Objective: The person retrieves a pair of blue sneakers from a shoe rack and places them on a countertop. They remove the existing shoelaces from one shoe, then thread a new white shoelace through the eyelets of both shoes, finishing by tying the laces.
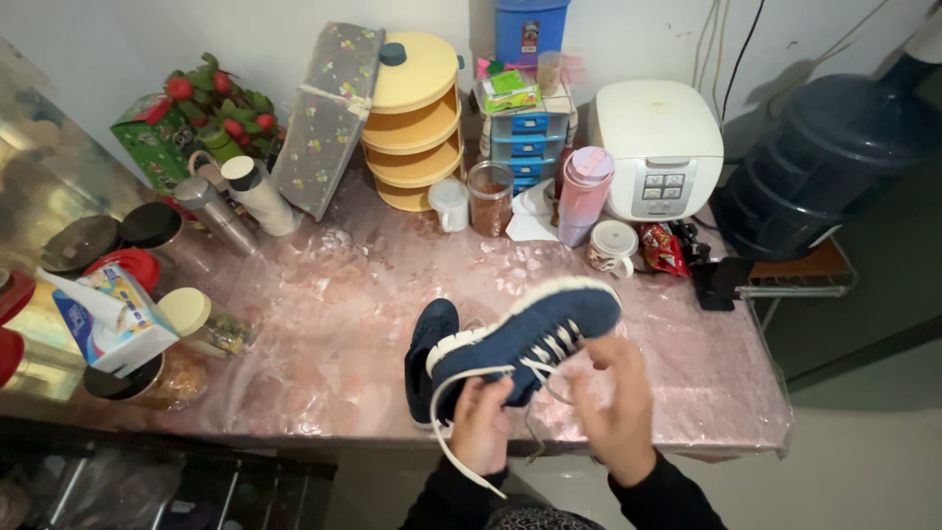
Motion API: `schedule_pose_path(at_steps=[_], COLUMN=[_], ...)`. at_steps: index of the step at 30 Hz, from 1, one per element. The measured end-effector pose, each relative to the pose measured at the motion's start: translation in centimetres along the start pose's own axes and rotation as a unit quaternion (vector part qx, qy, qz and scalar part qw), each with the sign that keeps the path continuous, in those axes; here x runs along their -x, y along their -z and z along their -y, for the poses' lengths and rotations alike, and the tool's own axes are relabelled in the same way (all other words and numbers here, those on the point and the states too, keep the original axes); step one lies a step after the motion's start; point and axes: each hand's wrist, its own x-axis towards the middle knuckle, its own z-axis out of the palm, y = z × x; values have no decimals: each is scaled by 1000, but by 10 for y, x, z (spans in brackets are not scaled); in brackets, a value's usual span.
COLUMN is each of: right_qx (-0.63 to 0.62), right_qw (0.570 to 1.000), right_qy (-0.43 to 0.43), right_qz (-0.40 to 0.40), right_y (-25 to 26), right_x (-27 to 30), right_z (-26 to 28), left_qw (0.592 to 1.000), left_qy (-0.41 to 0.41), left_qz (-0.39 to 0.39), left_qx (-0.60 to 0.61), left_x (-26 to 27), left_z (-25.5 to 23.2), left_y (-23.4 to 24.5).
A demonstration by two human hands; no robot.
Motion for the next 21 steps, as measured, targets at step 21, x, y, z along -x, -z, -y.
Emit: schedule_pose_path(at_steps=[21], right_qx=[-499], right_qw=[806], right_qy=[-317], right_qz=[-25], right_y=[7], right_x=[15], right_z=[-111], left_qw=[1000], left_qy=[6], left_qz=[6], left_qx=[-11], left_x=[-11], left_z=[51], left_y=[46])
